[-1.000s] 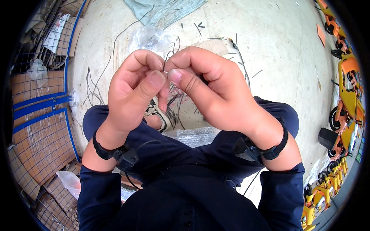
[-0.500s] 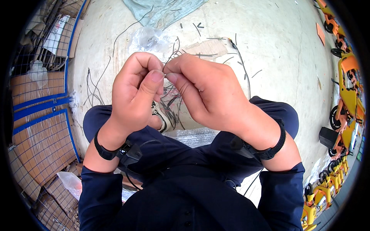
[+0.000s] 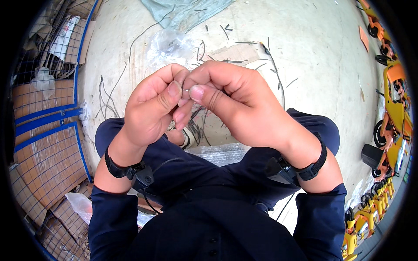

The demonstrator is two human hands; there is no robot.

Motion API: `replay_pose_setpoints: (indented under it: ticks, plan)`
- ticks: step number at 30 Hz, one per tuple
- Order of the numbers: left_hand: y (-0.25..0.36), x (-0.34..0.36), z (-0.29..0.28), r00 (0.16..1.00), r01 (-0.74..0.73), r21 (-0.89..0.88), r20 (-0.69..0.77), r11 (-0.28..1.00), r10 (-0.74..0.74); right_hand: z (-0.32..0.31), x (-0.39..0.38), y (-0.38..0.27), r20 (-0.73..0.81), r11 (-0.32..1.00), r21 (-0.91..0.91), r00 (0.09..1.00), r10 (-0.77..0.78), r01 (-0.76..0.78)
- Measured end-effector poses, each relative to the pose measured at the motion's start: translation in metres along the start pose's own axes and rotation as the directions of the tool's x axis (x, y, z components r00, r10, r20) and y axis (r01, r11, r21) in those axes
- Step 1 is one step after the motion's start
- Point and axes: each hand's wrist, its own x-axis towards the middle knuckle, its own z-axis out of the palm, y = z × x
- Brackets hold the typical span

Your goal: The person trims and strips thin black wires using shears while holding the wire ends by hand.

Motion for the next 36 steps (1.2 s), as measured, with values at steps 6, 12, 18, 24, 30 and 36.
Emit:
replay_pose_setpoints:
  ticks: [6,12,18,24,30,36]
  plan:
    - [-0.002,0.0,0.004,0.997,-0.067,-0.049,-0.03,0.997,0.066,0.0,0.0,0.001,0.026,0.994,0.109,1.0,-0.004,0.002]
    - [0.004,0.003,0.004,0.995,-0.051,0.052,-0.081,0.997,0.055,-0.003,0.0,0.002,-0.022,0.997,0.048,0.998,-0.052,0.053]
    - [0.002,0.007,0.011,0.978,-0.053,0.199,-0.189,0.979,0.091,-0.004,-0.001,0.001,-0.128,0.997,-0.081,0.992,0.0,-0.011]
    - [0.003,0.008,0.006,0.984,-0.045,0.189,-0.163,0.981,0.077,0.0,0.0,0.002,-0.158,0.998,-0.06,0.987,0.014,-0.024]
    - [0.003,0.007,-0.004,0.977,-0.179,0.017,-0.112,0.984,0.18,0.002,-0.001,-0.002,-0.118,0.989,-0.023,0.982,0.144,-0.148]
    - [0.004,0.005,0.005,0.901,-0.327,0.246,-0.21,0.913,0.379,-0.003,0.002,0.0,0.02,0.966,0.193,0.985,0.174,-0.174]
